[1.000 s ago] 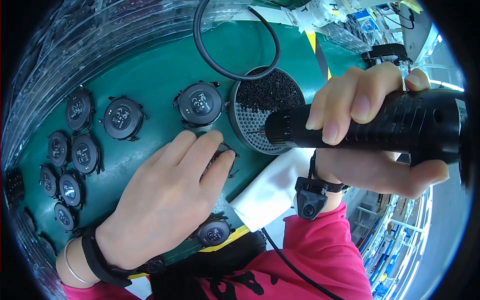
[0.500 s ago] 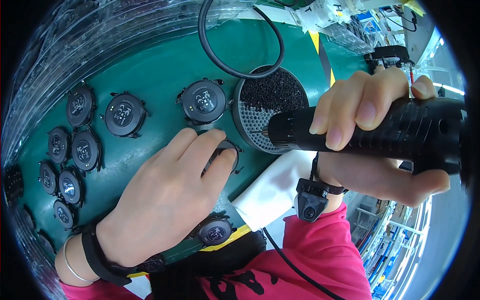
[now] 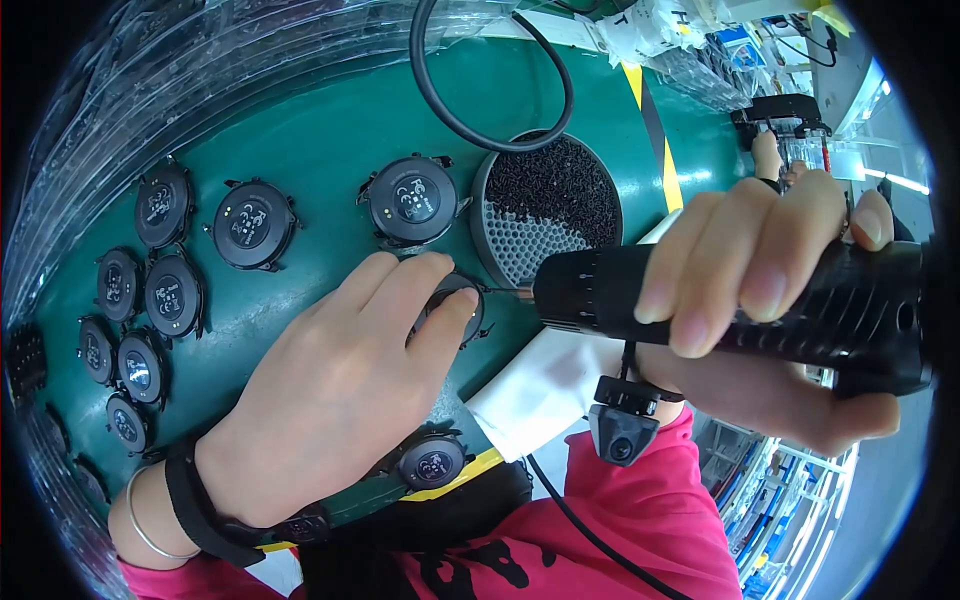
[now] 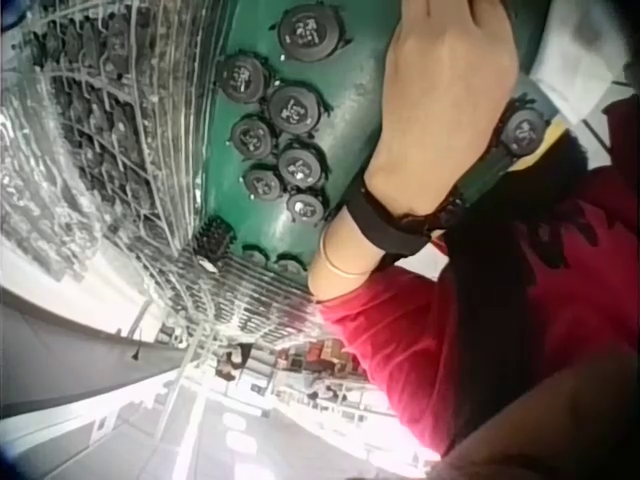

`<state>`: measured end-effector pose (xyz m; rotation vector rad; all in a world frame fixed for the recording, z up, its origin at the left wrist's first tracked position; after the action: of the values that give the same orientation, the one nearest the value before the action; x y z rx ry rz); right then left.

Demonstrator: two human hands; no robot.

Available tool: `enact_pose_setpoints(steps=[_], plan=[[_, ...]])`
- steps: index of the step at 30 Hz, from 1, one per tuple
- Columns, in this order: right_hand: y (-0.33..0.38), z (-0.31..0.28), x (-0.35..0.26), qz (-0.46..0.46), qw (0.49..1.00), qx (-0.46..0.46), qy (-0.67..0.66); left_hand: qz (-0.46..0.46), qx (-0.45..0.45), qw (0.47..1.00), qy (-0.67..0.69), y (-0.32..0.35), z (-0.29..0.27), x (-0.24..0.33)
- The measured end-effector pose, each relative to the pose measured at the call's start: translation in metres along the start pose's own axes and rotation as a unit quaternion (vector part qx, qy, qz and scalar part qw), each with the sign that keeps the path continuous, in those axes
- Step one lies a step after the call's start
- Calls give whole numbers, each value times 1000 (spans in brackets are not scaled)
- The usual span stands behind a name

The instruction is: The person picks up a watch from a tray, places it on the table, and uses a power screwdriver to drive screws into the back of the watch before repeating the process with another watch.

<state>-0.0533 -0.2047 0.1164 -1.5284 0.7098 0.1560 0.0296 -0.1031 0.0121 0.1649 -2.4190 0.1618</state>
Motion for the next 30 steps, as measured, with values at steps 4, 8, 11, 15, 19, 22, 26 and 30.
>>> enact_pose_setpoints(steps=[4, 8, 11, 15, 19, 22, 26, 30], plan=[[-4, 2, 16, -4, 1000, -4, -4, 0, -12, 1000, -2, -1, 1, 1], [-4, 7, 13, -8, 1000, -8, -12, -3, -14, 1000, 4, -1, 1, -1], [-5, 9, 13, -12, 1000, -11, -19, 7, -4, 1000, -1, -2, -1, -1], [-7, 5, -2, -23, 999, 28, -25, -48, -16, 992, 118, -10, -10, -5], [-5, -1, -2, -9, 992, 112, -50, 14, 32, 990, 136, -8, -13, -7], [-5, -4, 4, 38, 990, 117, -73, 13, 35, 990, 138, -8, -14, -7], [-6, -5, 2, 35, 990, 117, -76, 45, 54, 993, 97, -8, -17, 2], [-7, 4, 4, 42, 993, 81, -73, 78, 49, 996, 12, -5, -11, 12]])
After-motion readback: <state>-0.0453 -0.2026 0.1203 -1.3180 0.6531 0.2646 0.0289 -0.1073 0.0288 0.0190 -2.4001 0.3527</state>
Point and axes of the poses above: each hand's wrist, its own y-axis away from the middle knuckle, its own z-axis out of the palm, x = y × z, the point moved 10 cm from there along -y, towards the middle knuckle, and after that the axes turned 15 degrees about -z, right-handed, at the moved point
